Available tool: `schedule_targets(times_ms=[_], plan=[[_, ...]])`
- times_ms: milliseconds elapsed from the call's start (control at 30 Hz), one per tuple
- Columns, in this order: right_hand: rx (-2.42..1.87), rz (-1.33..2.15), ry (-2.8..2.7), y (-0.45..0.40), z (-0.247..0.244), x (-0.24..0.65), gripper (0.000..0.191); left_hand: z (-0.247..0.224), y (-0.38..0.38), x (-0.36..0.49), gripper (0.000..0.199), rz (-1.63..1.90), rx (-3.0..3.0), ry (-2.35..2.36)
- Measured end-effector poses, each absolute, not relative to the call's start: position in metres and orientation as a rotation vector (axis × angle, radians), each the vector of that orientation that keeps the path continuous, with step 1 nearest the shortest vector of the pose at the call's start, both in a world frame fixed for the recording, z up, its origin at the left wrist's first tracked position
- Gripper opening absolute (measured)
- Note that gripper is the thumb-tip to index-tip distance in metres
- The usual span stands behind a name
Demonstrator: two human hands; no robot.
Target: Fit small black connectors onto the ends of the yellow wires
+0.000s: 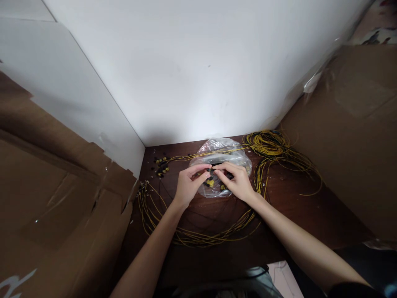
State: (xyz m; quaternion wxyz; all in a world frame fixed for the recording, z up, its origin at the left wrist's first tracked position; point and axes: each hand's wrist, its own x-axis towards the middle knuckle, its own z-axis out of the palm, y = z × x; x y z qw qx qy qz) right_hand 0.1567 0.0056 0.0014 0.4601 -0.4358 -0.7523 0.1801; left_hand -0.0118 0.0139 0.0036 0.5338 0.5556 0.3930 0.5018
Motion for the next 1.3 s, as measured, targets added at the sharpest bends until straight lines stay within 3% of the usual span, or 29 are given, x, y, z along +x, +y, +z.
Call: schedule_targets(times_ms=[800,1100,1300], plan=[[-1.047,0.448,-1.905,0.003,0.004,0.156,0.018,0.002,0.013,-0.010,0.028,1.141,1.160,0.958],[-1.126,0.435,-1.914,0.008,0.006,0.159,0.017,0.006,0.019,-0.021,0.020,1.237,1.566,1.024],[-1.190,0.413,-1.982,0.017,0.039,0.186,0.015,0.017,0.032,-0.054,0.016,1.432,2.025,1.247]])
